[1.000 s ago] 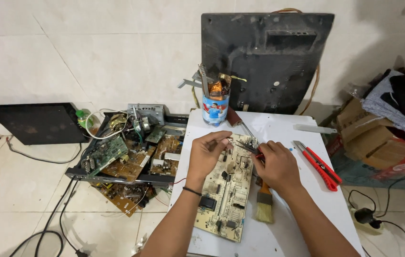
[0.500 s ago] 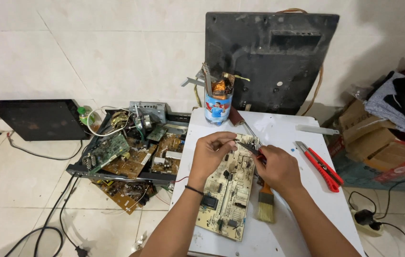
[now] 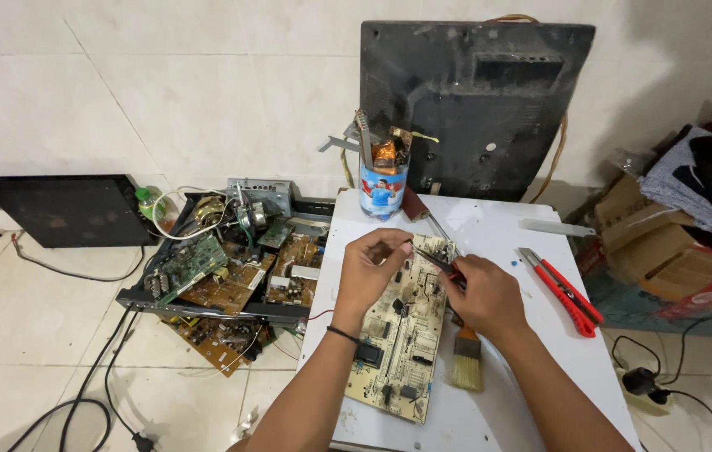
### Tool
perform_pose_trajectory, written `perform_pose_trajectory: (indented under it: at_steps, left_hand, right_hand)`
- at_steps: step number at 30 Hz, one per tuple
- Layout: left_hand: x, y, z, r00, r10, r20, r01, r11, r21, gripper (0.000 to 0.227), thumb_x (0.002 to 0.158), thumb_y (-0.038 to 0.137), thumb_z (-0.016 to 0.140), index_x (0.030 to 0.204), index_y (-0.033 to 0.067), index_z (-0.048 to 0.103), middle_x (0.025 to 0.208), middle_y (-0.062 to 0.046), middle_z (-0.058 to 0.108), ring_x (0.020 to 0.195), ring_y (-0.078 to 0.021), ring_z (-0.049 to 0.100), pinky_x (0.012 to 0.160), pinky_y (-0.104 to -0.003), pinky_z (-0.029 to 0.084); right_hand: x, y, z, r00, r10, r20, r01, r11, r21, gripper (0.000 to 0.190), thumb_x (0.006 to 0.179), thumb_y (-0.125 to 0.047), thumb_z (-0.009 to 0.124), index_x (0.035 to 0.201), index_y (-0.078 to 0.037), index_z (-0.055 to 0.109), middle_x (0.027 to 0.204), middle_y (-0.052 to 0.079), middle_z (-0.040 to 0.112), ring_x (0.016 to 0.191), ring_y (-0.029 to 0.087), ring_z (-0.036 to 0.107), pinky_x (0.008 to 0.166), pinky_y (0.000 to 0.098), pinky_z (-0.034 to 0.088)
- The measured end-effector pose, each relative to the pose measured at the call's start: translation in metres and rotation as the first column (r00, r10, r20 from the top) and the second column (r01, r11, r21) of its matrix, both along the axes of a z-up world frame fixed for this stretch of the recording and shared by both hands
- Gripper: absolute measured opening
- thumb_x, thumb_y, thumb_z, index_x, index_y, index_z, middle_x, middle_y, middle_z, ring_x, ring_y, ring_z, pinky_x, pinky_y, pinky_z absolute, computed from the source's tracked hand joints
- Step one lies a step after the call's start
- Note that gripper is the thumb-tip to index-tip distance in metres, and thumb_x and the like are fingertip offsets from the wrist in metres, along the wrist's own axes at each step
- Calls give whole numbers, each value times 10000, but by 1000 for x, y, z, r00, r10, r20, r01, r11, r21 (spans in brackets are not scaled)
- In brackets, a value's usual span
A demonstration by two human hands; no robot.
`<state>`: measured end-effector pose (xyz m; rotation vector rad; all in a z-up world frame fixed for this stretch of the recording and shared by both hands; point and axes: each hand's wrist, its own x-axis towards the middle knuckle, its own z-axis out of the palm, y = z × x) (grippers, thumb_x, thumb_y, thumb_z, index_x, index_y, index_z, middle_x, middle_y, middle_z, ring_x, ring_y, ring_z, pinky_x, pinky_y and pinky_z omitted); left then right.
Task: The person uses a screwdriver to scrape components on a circuit board, then uses a brush to sweep debris off the board's surface.
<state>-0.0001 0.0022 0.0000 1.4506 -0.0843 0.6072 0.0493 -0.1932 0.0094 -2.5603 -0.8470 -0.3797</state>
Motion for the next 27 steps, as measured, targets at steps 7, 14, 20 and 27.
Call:
perform_pose_trajectory:
  at_steps: [7,14,20,27]
  left_hand:
    - [-4,-1,7,1000,-29,11,29,999,19,184,919,-20,736,1082,41,794,897,-135,761,869,-190,726,820,-376,612]
    - [0,-1,-2,999,-48,-21,48,999,25,249,886,-24,753,1131,13,771,871,-132,746,822,-171,705,787,-353,598]
    - [-1,-1,2,999,-41,-35,42,999,23,209,879,-17,761,1086,2,778,854,-135,751,795,-166,703,760,-342,594]
    - [-5,-2,4,997,-54,-50,58,995,77,211,927,26,735,1133,-19,751,871,-168,750,817,-208,705,776,-399,594]
  right_hand:
    - [8,-4,-12,989,-22,143,26,999,-29,246,927,-358,689,896,-115,712,735,43,641,724,214,694,614,306,572]
    - [8,-4,-10,995,-34,91,39,998,-45,253,932,-355,677,931,-104,713,757,50,628,760,229,692,643,322,568]
    - [5,-3,-8,999,-26,17,27,1000,-9,229,939,-324,675,860,-112,709,684,48,628,684,212,686,605,310,563]
    - [-2,0,6,995,5,-103,4,996,84,345,950,-263,658,661,-77,636,514,71,565,503,228,610,501,325,507]
